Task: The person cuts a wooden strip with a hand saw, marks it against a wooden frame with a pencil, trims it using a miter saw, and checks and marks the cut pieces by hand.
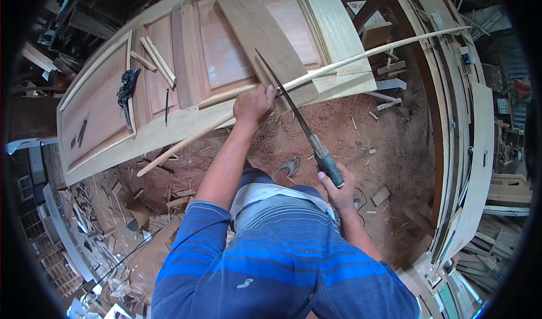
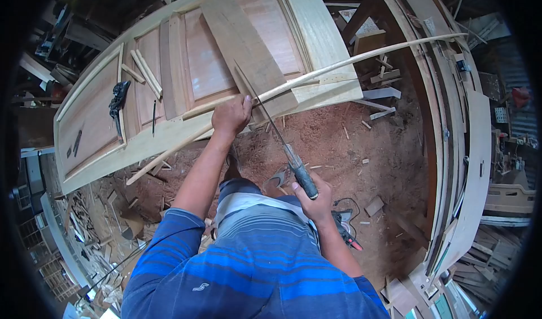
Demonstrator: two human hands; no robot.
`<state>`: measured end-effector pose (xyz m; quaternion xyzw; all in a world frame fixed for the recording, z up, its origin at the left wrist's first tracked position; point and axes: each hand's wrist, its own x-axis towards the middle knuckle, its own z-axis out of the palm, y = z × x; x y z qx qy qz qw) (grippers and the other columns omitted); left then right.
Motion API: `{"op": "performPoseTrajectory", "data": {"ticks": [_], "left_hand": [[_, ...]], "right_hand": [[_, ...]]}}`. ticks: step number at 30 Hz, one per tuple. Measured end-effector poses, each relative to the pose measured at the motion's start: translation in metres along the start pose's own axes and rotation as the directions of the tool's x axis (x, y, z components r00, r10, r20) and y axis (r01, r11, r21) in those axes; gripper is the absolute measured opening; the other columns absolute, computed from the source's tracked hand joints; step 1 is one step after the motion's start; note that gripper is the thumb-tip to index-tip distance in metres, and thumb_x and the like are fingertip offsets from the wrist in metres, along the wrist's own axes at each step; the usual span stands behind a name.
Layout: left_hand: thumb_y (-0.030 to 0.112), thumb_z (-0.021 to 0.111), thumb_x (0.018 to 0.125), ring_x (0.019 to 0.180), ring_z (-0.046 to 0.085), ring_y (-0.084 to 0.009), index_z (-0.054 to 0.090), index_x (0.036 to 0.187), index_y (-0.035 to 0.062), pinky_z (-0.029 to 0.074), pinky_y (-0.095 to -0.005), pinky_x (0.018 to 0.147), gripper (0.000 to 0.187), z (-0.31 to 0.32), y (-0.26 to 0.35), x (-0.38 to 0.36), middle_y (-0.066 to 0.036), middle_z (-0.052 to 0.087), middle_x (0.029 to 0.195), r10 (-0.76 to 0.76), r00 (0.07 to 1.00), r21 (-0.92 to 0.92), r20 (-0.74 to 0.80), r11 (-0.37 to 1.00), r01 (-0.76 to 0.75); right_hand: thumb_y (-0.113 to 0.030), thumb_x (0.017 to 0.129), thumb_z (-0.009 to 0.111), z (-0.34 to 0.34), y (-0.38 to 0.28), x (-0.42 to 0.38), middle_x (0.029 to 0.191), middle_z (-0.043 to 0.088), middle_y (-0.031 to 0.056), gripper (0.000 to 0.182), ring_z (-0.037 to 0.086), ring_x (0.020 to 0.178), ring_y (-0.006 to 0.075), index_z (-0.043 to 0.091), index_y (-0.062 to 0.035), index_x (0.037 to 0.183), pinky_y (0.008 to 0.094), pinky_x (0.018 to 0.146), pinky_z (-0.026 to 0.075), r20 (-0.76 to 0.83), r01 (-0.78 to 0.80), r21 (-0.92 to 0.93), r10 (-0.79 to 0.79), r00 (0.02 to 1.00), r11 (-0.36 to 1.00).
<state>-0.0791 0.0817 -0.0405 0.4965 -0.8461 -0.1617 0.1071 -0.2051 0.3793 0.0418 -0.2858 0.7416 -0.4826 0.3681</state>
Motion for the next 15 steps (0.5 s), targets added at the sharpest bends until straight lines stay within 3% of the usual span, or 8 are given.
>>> {"op": "performPoseTrajectory", "data": {"ticks": [3, 6, 10, 15], "left_hand": [[0.041, 0.051, 0.105, 0.064, 0.07, -0.0429, 0.068, 0.082, 0.0085, 0.057, -0.0548, 0.06, 0.043, 0.016, -0.007, 0.001, -0.021, 0.07, 0.07, 0.055, 0.994, 0.06, -0.098, 0.997, -0.05], [0.041, 0.052, 0.104, 0.063, 0.07, -0.0424, 0.068, 0.082, 0.0087, 0.058, -0.054, 0.059, 0.043, 0.017, -0.007, 0.001, -0.02, 0.07, 0.07, 0.042, 0.995, 0.075, -0.089, 0.997, -0.036], [0.044, 0.052, 0.104, 0.064, 0.071, -0.0416, 0.07, 0.083, 0.009, 0.058, -0.0533, 0.059, 0.045, 0.014, -0.005, 0.001, -0.02, 0.07, 0.069, 0.056, 0.995, 0.073, -0.088, 0.996, -0.05], [0.047, 0.048, 0.106, 0.064, 0.072, -0.0408, 0.07, 0.085, 0.0092, 0.057, -0.0532, 0.058, 0.048, 0.01, -0.006, 0.008, -0.019, 0.071, 0.069, 0.026, 0.999, 0.102, -0.03, 0.995, -0.022]], "right_hand": [[-0.018, 0.087, 0.079, -0.005, 0.004, -0.002, 0.063, 0.054, 0.0038, 0.019, 0.053, 0.058, 0.0135, 0.067, -0.0028, 0.085, 0.0328, 0.058, 0.043, 0.028, 0.072, -0.092, -0.069, 0.997, 0.993], [-0.018, 0.087, 0.079, -0.009, 0.002, -0.006, 0.063, 0.055, 0.0041, 0.021, 0.055, 0.059, 0.0142, 0.065, -0.0034, 0.081, 0.0335, 0.059, 0.044, 0.045, 0.065, -0.14, -0.06, 0.997, 0.988], [-0.021, 0.088, 0.08, -0.005, -0.002, -0.005, 0.065, 0.057, 0.0035, 0.025, 0.057, 0.06, 0.0141, 0.065, -0.0043, 0.099, 0.0329, 0.06, 0.045, 0.027, 0.119, -0.149, -0.116, 0.993, 0.982], [-0.025, 0.091, 0.079, 0.01, -0.028, 0.001, 0.076, 0.065, 0.005, 0.051, 0.059, 0.063, 0.0127, 0.057, -0.004, 0.133, 0.0319, 0.063, 0.046, -0.017, 0.132, -0.064, -0.133, 0.991, 0.989]]}}
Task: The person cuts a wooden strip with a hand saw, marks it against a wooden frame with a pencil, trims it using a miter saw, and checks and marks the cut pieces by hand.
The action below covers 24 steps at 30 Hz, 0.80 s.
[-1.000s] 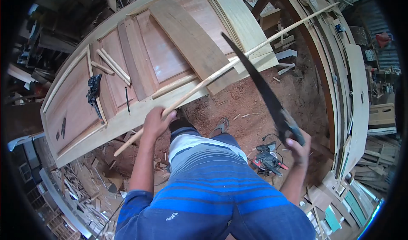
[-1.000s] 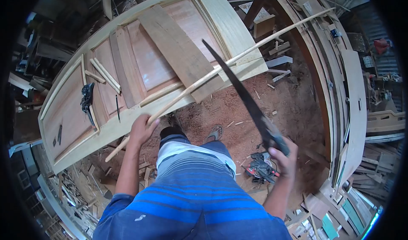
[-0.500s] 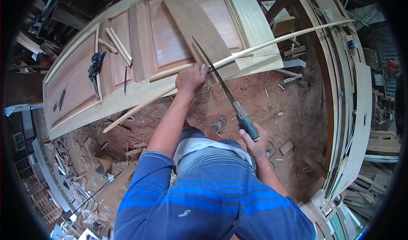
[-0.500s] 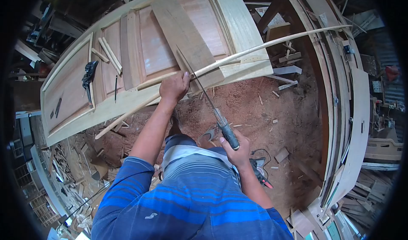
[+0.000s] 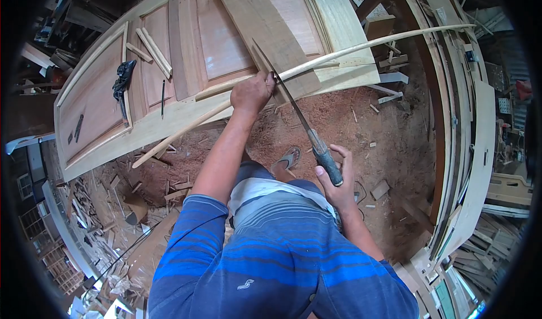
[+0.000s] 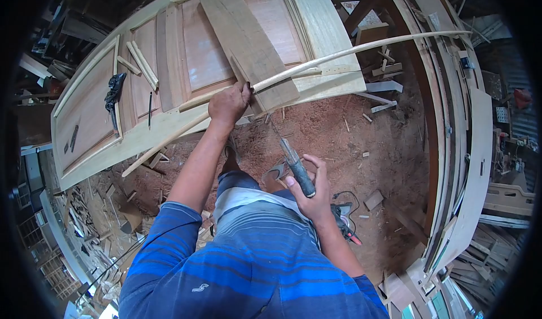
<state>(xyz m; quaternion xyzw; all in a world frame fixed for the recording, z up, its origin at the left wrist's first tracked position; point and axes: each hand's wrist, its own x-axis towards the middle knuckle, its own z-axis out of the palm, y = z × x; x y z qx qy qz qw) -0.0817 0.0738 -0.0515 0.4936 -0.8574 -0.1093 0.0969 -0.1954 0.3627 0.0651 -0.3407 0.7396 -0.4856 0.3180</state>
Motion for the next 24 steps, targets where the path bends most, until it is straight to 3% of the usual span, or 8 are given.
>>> {"op": "performPoseTrajectory", "data": {"ticks": [6, 9, 12, 19, 24], "left_hand": [[0.05, 0.047, 0.105, 0.069, 0.074, -0.0411, 0.07, 0.09, 0.0102, 0.059, -0.0532, 0.063, 0.049, 0.002, -0.002, 0.005, -0.018, 0.073, 0.074, -0.015, 1.0, 0.017, 0.013, 1.0, 0.015], [0.051, 0.047, 0.105, 0.07, 0.074, -0.0408, 0.071, 0.088, 0.0087, 0.059, -0.0531, 0.063, 0.051, -0.003, 0.001, 0.008, -0.02, 0.073, 0.073, -0.068, 0.997, 0.057, 0.036, 0.996, 0.066], [0.052, 0.048, 0.105, 0.07, 0.075, -0.0401, 0.072, 0.086, 0.0079, 0.06, -0.0524, 0.063, 0.053, 0.002, -0.002, 0.01, -0.02, 0.073, 0.073, -0.04, 0.999, 0.046, 0.016, 0.998, 0.039], [0.052, 0.046, 0.105, 0.07, 0.074, -0.0402, 0.073, 0.086, 0.0097, 0.06, -0.0525, 0.065, 0.053, 0.0, 0.001, 0.01, -0.019, 0.074, 0.074, -0.05, 0.998, 0.088, 0.027, 0.995, 0.048], [0.047, 0.043, 0.107, 0.065, 0.071, -0.0429, 0.071, 0.085, 0.0115, 0.057, -0.0561, 0.061, 0.05, 0.011, -0.007, 0.015, -0.02, 0.072, 0.074, -0.015, 0.998, 0.062, -0.054, 0.998, 0.018]], "right_hand": [[-0.028, 0.094, 0.077, -0.001, 0.009, 0.006, 0.106, 0.075, 0.0153, 0.063, 0.072, 0.086, 0.0196, 0.055, -0.0015, 0.147, 0.0336, 0.081, 0.055, 0.097, 0.105, -0.096, -0.095, 0.991, 0.99], [-0.028, 0.094, 0.077, 0.0, 0.006, 0.01, 0.116, 0.074, 0.0175, 0.062, 0.074, 0.101, 0.0252, 0.056, -0.0011, 0.146, 0.0359, 0.091, 0.056, 0.119, 0.059, -0.079, -0.05, 0.992, 0.995], [-0.028, 0.094, 0.077, -0.01, 0.007, -0.004, 0.124, 0.073, 0.0199, 0.063, 0.074, 0.11, 0.0283, 0.056, -0.0009, 0.147, 0.037, 0.093, 0.056, 0.124, 0.027, -0.063, -0.019, 0.992, 0.998], [-0.023, 0.095, 0.076, 0.004, 0.004, 0.015, 0.129, 0.071, 0.0221, 0.06, 0.073, 0.116, 0.0282, 0.056, -0.0006, 0.148, 0.0372, 0.098, 0.055, 0.113, 0.05, -0.044, -0.045, 0.993, 0.998], [-0.024, 0.096, 0.076, -0.012, 0.007, -0.017, 0.13, 0.071, 0.0224, 0.06, 0.072, 0.117, 0.0274, 0.057, 0.0014, 0.147, 0.0372, 0.098, 0.055, 0.094, 0.045, -0.028, -0.042, 0.995, 0.999]]}}
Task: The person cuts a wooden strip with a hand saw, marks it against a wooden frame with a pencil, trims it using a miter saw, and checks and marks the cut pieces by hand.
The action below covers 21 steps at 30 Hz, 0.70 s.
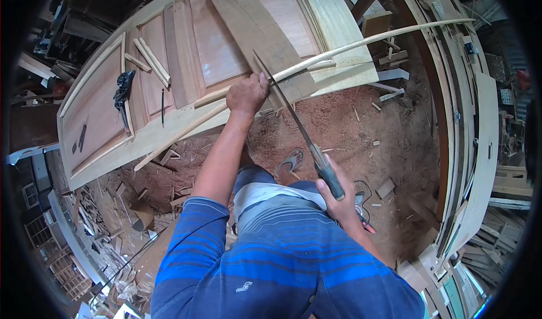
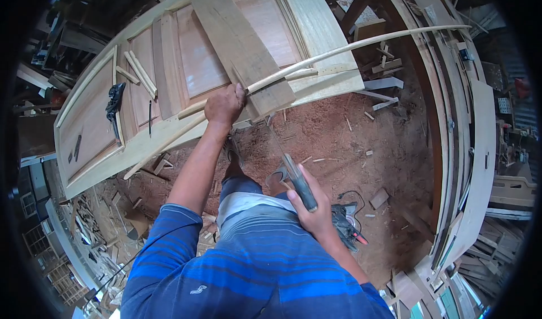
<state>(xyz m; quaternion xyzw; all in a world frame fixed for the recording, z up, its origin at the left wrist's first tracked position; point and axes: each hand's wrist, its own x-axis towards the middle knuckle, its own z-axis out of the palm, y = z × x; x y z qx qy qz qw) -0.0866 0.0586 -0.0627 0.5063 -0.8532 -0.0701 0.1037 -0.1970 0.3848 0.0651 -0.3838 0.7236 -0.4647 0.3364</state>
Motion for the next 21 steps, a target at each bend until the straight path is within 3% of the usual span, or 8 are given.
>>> {"op": "performPoseTrajectory", "data": {"ticks": [8, 9, 13, 18, 21], "left_hand": [[0.041, 0.035, 0.109, 0.068, 0.07, -0.0446, 0.071, 0.087, 0.0099, 0.057, -0.0571, 0.066, 0.053, 0.003, -0.003, -0.001, -0.022, 0.071, 0.075, 0.03, 0.999, -0.027, 0.017, 0.999, -0.03], [0.041, 0.034, 0.109, 0.068, 0.07, -0.0448, 0.07, 0.087, 0.0096, 0.057, -0.0573, 0.067, 0.053, 0.002, -0.002, 0.001, -0.022, 0.071, 0.076, 0.022, 0.999, -0.021, 0.026, 1.0, -0.021], [0.04, 0.035, 0.109, 0.069, 0.07, -0.0449, 0.07, 0.085, 0.0089, 0.057, -0.0575, 0.067, 0.053, -0.001, 0.001, 0.002, -0.023, 0.071, 0.077, -0.006, 0.999, -0.011, 0.047, 1.0, 0.007], [0.04, 0.039, 0.106, 0.069, 0.073, -0.0417, 0.073, 0.084, 0.008, 0.06, -0.0538, 0.068, 0.051, -0.004, 0.004, -0.002, -0.02, 0.073, 0.076, 0.0, 0.999, -0.001, 0.043, 1.0, 0.0], [0.04, 0.038, 0.107, 0.069, 0.072, -0.0424, 0.072, 0.084, 0.0084, 0.059, -0.0547, 0.068, 0.052, 0.001, -0.002, 0.004, -0.02, 0.073, 0.076, 0.004, 0.999, 0.006, 0.052, 1.0, -0.004]], "right_hand": [[-0.022, 0.095, 0.076, 0.023, -0.009, 0.041, 0.133, 0.069, 0.0245, 0.058, 0.07, 0.122, 0.0302, 0.058, 0.0033, 0.144, 0.0366, 0.101, 0.053, 0.02, -0.079, 0.049, 0.078, 0.997, 0.996], [-0.021, 0.095, 0.076, 0.021, 0.001, 0.029, 0.133, 0.069, 0.024, 0.059, 0.07, 0.122, 0.0312, 0.057, 0.004, 0.145, 0.0374, 0.102, 0.053, -0.011, 0.007, 0.045, -0.006, 1.0, 0.999], [-0.021, 0.096, 0.075, -0.005, -0.003, -0.023, 0.133, 0.07, 0.0228, 0.061, 0.069, 0.124, 0.0304, 0.054, 0.006, 0.146, 0.0383, 0.104, 0.051, 0.028, -0.063, -0.023, 0.064, 0.998, 0.998], [-0.02, 0.096, 0.075, 0.027, -0.013, 0.04, 0.132, 0.07, 0.024, 0.061, 0.069, 0.123, 0.0305, 0.054, 0.0059, 0.146, 0.038, 0.103, 0.052, 0.03, -0.107, 0.056, 0.105, 0.994, 0.993], [-0.02, 0.096, 0.075, 0.027, -0.009, 0.035, 0.132, 0.069, 0.0251, 0.061, 0.069, 0.123, 0.0294, 0.054, 0.006, 0.147, 0.0379, 0.102, 0.053, 0.02, -0.069, 0.044, 0.068, 0.997, 0.997]]}}
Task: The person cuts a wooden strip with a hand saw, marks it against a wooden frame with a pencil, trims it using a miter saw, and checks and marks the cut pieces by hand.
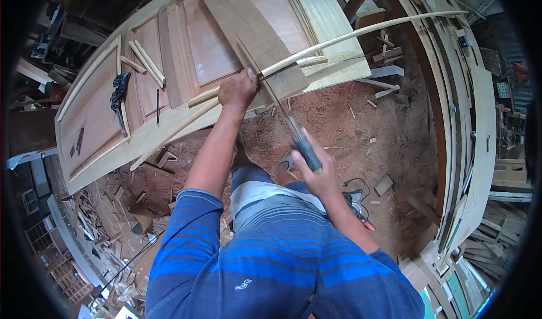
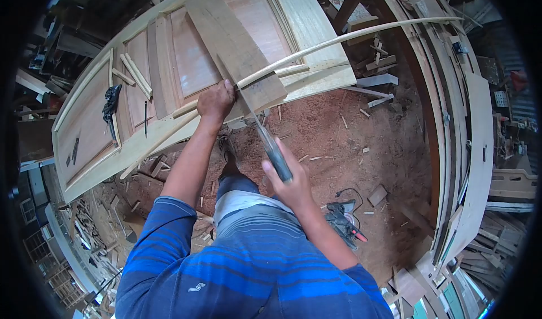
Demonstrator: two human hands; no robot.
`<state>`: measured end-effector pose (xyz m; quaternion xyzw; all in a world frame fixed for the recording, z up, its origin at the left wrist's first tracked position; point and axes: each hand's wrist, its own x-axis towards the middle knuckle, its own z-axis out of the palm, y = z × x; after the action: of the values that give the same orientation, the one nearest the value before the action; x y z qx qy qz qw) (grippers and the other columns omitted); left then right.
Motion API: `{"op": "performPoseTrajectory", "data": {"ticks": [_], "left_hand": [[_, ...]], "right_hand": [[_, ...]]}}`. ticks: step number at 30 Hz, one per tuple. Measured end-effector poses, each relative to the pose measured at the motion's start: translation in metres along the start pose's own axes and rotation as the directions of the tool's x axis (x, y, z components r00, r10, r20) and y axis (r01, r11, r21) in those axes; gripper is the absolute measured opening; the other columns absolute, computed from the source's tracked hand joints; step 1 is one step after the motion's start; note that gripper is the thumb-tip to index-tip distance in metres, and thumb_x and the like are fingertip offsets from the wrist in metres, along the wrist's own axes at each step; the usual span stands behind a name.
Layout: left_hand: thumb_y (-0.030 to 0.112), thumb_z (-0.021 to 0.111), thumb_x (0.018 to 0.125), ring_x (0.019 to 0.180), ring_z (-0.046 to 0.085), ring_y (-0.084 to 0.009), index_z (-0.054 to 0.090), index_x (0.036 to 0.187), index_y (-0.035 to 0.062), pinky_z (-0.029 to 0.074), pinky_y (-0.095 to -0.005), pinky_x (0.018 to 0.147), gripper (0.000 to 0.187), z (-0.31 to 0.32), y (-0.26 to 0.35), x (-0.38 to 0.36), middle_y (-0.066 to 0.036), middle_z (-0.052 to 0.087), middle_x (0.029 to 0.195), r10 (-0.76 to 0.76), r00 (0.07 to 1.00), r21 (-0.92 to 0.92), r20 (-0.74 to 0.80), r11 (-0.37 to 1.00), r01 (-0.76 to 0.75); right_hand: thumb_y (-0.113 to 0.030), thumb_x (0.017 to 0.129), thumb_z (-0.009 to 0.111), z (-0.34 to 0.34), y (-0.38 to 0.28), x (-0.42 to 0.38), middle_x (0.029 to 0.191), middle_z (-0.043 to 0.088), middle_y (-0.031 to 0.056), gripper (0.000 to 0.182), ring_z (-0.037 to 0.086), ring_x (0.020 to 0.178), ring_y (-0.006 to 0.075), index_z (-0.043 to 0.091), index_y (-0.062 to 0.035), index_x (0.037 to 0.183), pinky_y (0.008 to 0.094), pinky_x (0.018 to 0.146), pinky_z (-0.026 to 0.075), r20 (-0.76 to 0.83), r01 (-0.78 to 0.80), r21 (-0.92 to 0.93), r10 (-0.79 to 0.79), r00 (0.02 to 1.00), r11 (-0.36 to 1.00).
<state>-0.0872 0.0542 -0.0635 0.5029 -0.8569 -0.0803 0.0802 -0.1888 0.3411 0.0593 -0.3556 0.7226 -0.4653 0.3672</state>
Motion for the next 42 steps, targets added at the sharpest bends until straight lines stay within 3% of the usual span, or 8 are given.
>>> {"op": "performPoseTrajectory", "data": {"ticks": [5, 9, 12, 15, 24, 32, 35, 42], "left_hand": [[0.04, 0.036, 0.108, 0.068, 0.071, -0.0427, 0.071, 0.084, 0.009, 0.058, -0.0556, 0.068, 0.052, -0.003, 0.0, -0.003, -0.021, 0.072, 0.076, -0.007, 1.0, -0.017, -0.004, 1.0, 0.007], [0.04, 0.038, 0.107, 0.069, 0.071, -0.0429, 0.072, 0.085, 0.0091, 0.058, -0.0553, 0.069, 0.051, 0.002, -0.002, -0.003, -0.021, 0.072, 0.076, 0.008, 1.0, -0.024, 0.003, 1.0, -0.008], [0.04, 0.039, 0.107, 0.069, 0.071, -0.0427, 0.072, 0.083, 0.009, 0.058, -0.0553, 0.068, 0.051, 0.002, -0.001, -0.001, -0.021, 0.072, 0.077, -0.001, 1.0, -0.039, -0.03, 0.999, 0.0], [0.039, 0.039, 0.107, 0.069, 0.071, -0.0424, 0.072, 0.083, 0.0086, 0.058, -0.0555, 0.068, 0.051, -0.001, 0.0, 0.0, -0.021, 0.072, 0.077, -0.027, 1.0, -0.013, 0.007, 1.0, 0.027], [0.04, 0.039, 0.107, 0.072, 0.073, -0.0422, 0.074, 0.086, 0.0081, 0.06, -0.0546, 0.071, 0.051, -0.007, 0.0, -0.002, -0.021, 0.073, 0.077, 0.001, 1.0, -0.035, 0.002, 0.999, -0.001], [0.037, 0.038, 0.108, 0.067, 0.07, -0.0428, 0.07, 0.085, 0.0094, 0.058, -0.0551, 0.066, 0.048, -0.004, -0.001, -0.003, -0.021, 0.072, 0.076, 0.015, 1.0, -0.032, 0.014, 0.999, -0.014], [0.038, 0.038, 0.108, 0.068, 0.071, -0.0432, 0.07, 0.087, 0.0099, 0.058, -0.0555, 0.067, 0.048, -0.005, 0.001, -0.006, -0.021, 0.072, 0.076, 0.014, 1.0, -0.037, 0.008, 0.999, -0.014], [0.037, 0.038, 0.108, 0.067, 0.07, -0.0426, 0.069, 0.085, 0.0097, 0.057, -0.0571, 0.065, 0.047, -0.002, -0.003, 0.0, -0.021, 0.071, 0.074, 0.018, 1.0, -0.02, -0.021, 1.0, -0.019]], "right_hand": [[-0.023, 0.095, 0.075, -0.031, -0.007, -0.059, 0.13, 0.07, 0.0267, 0.064, 0.071, 0.121, 0.0308, 0.053, 0.0064, 0.148, 0.0383, 0.102, 0.053, 0.01, -0.025, -0.047, 0.026, 1.0, 0.999], [-0.024, 0.096, 0.074, -0.004, 0.006, -0.004, 0.133, 0.07, 0.0239, 0.062, 0.07, 0.123, 0.0302, 0.054, 0.0067, 0.147, 0.0366, 0.105, 0.051, 0.0, 0.024, -0.033, -0.024, 1.0, 0.999], [-0.023, 0.096, 0.075, -0.002, -0.021, 0.01, 0.135, 0.069, 0.0231, 0.061, 0.069, 0.125, 0.0291, 0.055, 0.0058, 0.146, 0.0362, 0.106, 0.05, 0.077, -0.128, -0.023, 0.129, 0.989, 0.992], [-0.022, 0.096, 0.075, -0.021, 0.007, -0.039, 0.135, 0.069, 0.0236, 0.061, 0.069, 0.125, 0.0291, 0.055, 0.0055, 0.146, 0.0364, 0.105, 0.051, 0.005, 0.013, -0.042, -0.013, 1.0, 0.999], [-0.021, 0.096, 0.074, 0.008, -0.002, 0.021, 0.138, 0.066, 0.0266, 0.061, 0.064, 0.131, 0.0317, 0.054, 0.0067, 0.147, 0.0385, 0.109, 0.048, 0.031, -0.056, 0.041, 0.054, 0.998, 0.998], [-0.02, 0.098, 0.072, -0.027, 0.006, -0.045, 0.138, 0.066, 0.0251, 0.06, 0.065, 0.131, 0.0313, 0.053, 0.0071, 0.148, 0.0382, 0.111, 0.047, 0.053, 0.015, -0.081, -0.011, 0.999, 0.997], [-0.02, 0.098, 0.071, -0.003, -0.018, 0.018, 0.138, 0.066, 0.0253, 0.06, 0.064, 0.131, 0.0322, 0.053, 0.0072, 0.148, 0.0384, 0.111, 0.047, 0.095, -0.174, 0.058, 0.168, 0.981, 0.983], [-0.024, 0.096, 0.074, -0.025, 0.011, -0.049, 0.124, 0.073, 0.0243, 0.059, 0.073, 0.116, 0.0313, 0.056, 0.0041, 0.146, 0.0375, 0.098, 0.055, -0.021, 0.079, -0.091, -0.081, 0.996, 0.993]]}}
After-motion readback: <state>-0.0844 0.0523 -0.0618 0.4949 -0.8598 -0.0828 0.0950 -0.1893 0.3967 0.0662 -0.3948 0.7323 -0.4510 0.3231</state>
